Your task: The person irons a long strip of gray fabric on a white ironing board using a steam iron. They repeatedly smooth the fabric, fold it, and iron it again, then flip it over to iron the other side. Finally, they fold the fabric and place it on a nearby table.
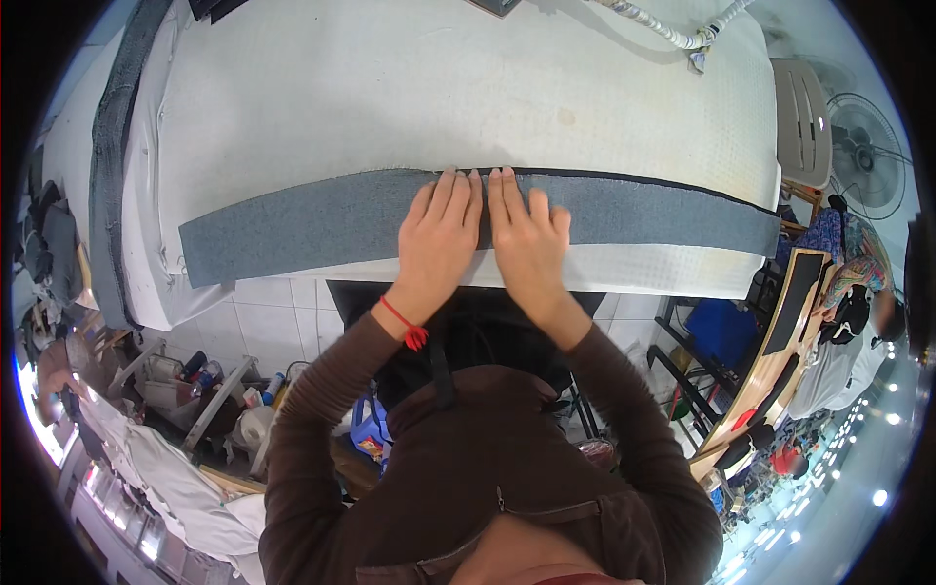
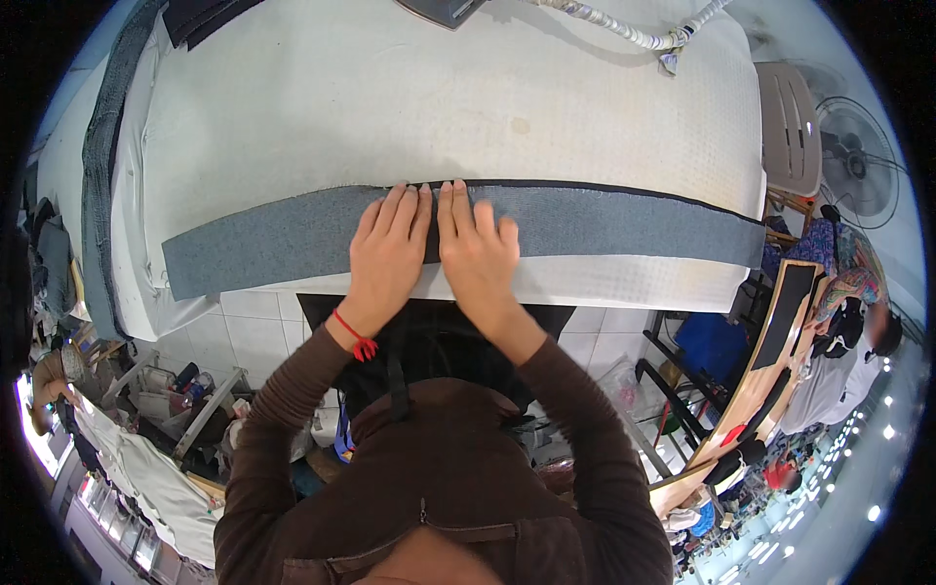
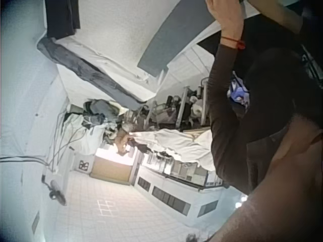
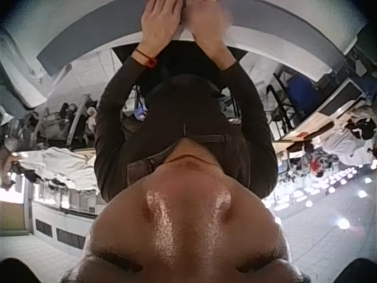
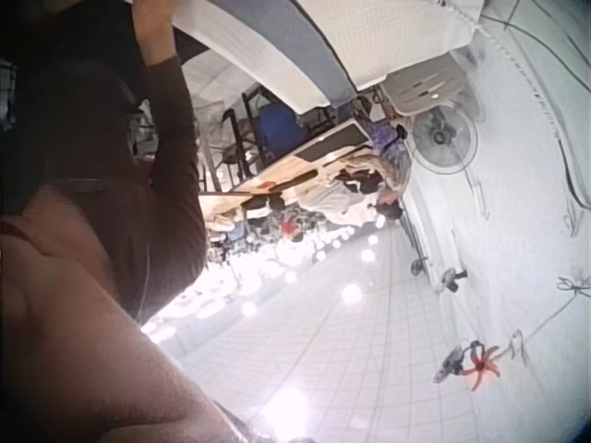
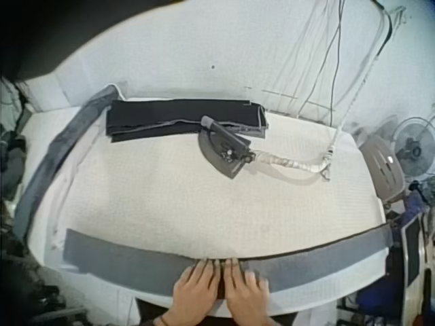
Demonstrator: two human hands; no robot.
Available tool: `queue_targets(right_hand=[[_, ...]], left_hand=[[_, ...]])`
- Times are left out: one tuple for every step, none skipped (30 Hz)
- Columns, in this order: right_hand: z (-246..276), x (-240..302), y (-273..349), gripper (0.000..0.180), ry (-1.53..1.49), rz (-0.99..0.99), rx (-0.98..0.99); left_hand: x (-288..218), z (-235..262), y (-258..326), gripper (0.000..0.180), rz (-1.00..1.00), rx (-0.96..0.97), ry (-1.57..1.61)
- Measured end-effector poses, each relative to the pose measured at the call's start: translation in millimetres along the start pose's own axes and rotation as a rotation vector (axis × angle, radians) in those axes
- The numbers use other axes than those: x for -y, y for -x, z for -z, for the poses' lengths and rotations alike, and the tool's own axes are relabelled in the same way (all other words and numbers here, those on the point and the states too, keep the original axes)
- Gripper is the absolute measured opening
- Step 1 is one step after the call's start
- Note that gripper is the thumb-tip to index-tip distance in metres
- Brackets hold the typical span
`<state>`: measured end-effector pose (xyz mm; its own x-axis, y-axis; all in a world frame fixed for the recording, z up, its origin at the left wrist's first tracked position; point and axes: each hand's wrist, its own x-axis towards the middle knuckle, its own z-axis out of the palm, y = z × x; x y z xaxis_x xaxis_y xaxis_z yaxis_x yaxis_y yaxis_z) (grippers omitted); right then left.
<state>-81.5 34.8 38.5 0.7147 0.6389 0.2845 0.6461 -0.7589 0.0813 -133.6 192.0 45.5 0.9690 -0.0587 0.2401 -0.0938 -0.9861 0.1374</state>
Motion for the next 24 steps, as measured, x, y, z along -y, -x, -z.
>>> queue_targets(right_hand=[[3,7,6,0.052,-0.031,-0.054,0.044],[6,14,12,0.056,-0.056,-0.105,0.091],[7,18,16,0.059,-0.08,-0.157,0.138],[7,19,19,0.063,-0.203,-0.212,0.143],[7,18,20,0.063,-0.305,-0.25,0.153],[7,13,19,0.064,-0.413,-0.292,0.157],[8,7,15,0.065,-0.532,-0.318,0.147],[13,-4,11,0.056,-0.634,-0.358,0.225],[17,-20,4,0.05,-0.698,-0.361,0.262],[23,-37,-8,0.045,-0.773,-0.35,0.292],[30,-51,-23,0.039,-0.829,-0.4,0.389],[37,-67,-41,0.034,-0.825,-0.337,0.239],[44,-81,-63,0.03,-0.784,-0.386,0.203],[48,-95,-90,0.027,-0.831,-0.345,0.074],[49,-108,-122,0.026,-0.875,-0.291,-0.042],[46,-117,-157,0.028,-0.781,-0.217,-0.186],[39,-123,-193,0.031,-0.689,-0.057,-0.364],[29,-127,-227,0.037,-0.637,-0.019,-0.378],[17,-129,-257,0.044,-0.576,0.049,-0.402],[4,-134,-278,0.041,-0.541,0.068,-0.283],[-9,-139,-301,0.039,-0.52,0.106,-0.179],[-26,-136,-329,0.037,-0.53,0.184,-0.099],[-42,-136,-346,0.041,-0.485,0.196,0.038],[-56,-134,-360,0.042,-0.361,0.281,-0.035]], left_hand=[[-6,2,2,0.058,0.045,0.021,0.012],[-13,4,3,0.06,0.083,0.038,0.025],[-19,5,4,0.063,0.122,0.055,0.04],[-24,5,3,0.064,0.159,0.072,0.064],[-28,5,3,0.066,0.198,0.087,0.086],[-31,5,3,0.068,0.236,0.103,0.107],[-34,5,3,0.067,0.236,0.111,0.083],[-35,4,3,0.067,0.24,0.117,0.058],[-36,3,3,0.066,0.248,0.119,0.033],[-35,2,4,0.065,0.251,0.098,0.034],[-35,1,4,0.065,0.251,0.079,0.035],[-34,0,5,0.064,0.265,0.113,0.037],[-33,-1,6,0.064,0.263,0.062,0.053],[-34,-2,6,0.063,0.274,0.062,0.068],[-35,-2,6,0.062,0.277,0.066,0.085],[-36,-3,6,0.062,0.289,0.043,0.095],[-37,-3,6,0.061,0.296,0.028,0.108],[-40,-3,6,0.06,0.304,0.012,0.119],[-42,-4,5,0.059,0.3,0.013,0.132],[-44,-6,4,0.059,0.303,0.01,0.137],[-44,-9,3,0.058,0.32,-0.004,0.12],[-45,-13,0,0.049,0.325,-0.084,0.046],[-47,-16,-2,0.039,0.398,-0.062,0.159],[-48,-19,0,0.032,0.395,-0.197,0.102]])
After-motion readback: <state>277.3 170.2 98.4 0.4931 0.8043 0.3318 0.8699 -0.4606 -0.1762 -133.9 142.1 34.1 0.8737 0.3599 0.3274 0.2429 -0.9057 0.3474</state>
